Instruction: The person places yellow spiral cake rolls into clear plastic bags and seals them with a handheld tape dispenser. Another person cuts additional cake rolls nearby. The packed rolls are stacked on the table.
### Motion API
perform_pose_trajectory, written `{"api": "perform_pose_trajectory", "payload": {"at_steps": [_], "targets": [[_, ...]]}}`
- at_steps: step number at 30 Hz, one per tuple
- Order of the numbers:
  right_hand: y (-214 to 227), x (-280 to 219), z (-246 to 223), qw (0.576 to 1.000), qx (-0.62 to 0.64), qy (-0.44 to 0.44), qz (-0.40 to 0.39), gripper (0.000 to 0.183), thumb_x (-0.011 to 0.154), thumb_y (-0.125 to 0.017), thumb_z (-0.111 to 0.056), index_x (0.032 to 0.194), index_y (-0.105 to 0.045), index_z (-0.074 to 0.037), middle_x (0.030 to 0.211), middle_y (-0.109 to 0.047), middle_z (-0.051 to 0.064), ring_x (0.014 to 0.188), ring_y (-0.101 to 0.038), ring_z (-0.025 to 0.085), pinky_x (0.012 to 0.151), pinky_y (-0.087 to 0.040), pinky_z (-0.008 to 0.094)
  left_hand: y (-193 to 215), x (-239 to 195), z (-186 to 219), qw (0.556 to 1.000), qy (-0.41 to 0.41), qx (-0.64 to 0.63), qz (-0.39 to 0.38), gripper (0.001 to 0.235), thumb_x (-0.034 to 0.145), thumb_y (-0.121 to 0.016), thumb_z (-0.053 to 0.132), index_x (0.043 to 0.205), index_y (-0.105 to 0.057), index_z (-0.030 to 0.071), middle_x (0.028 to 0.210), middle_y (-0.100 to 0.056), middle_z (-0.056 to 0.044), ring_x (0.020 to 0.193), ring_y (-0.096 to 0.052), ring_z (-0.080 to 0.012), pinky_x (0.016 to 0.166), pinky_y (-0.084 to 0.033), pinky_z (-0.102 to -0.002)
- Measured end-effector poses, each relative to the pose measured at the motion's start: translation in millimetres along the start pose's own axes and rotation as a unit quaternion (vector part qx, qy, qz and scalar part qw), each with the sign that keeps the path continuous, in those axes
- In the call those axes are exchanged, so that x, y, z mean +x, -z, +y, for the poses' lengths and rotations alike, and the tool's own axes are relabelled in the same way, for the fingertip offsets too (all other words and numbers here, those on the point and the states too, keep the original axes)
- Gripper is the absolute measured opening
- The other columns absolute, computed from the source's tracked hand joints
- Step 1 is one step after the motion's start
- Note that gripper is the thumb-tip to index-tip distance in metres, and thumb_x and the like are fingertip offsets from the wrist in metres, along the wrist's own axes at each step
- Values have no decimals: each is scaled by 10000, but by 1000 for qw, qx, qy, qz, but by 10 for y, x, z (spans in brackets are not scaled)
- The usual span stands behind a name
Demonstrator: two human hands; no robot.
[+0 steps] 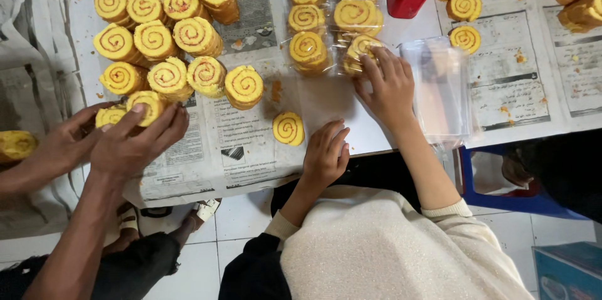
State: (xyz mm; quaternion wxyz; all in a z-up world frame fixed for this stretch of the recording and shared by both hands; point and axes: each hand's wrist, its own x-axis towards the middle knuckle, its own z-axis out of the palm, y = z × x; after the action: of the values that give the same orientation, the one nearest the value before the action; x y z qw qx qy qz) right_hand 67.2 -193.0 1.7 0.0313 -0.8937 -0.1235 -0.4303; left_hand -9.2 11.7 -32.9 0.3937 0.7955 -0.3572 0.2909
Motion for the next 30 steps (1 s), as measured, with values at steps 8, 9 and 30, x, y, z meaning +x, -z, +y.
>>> {"api": "perform_pose_trajectory", "payload": {"at_steps": [8, 9, 30], "targets": [[-144, -155, -46, 998, -39, -13, -39, 557, 834, -828, -340, 1304, -644, -104, 1253, -641, 201, 1160, -643, 408, 979, -461, 514, -10, 9, 5, 1000, -4, 11, -2, 301, 1001, -499, 167, 1220, -654, 30, 1266, -631, -168, 1126, -667, -334, 879, -546, -432], [-204, -193, -50, 998, -49, -20, -32, 510, 871, -824, -268, 1307, -623, -94, 1251, -634, 215, 1165, -632, 426, 981, -455, 523, -7, 21, 9, 1000, -7, 15, 0, 304, 1002, -493, 171, 1218, -655, 30, 1254, -633, -166, 1114, -670, -334, 866, -549, -432], [1028, -681, 188, 904, 134, -383, -133, 92, 910, -844, -36, 915, -754, -17, 1067, -779, 166, 954, -741, 393, 780, -593, 443, -138, -2, 23, 996, -39, 84, 3, 250, 970, -540, 151, 1157, -676, 55, 1229, -662, -134, 1067, -698, -304, 875, -566, -447]]}}
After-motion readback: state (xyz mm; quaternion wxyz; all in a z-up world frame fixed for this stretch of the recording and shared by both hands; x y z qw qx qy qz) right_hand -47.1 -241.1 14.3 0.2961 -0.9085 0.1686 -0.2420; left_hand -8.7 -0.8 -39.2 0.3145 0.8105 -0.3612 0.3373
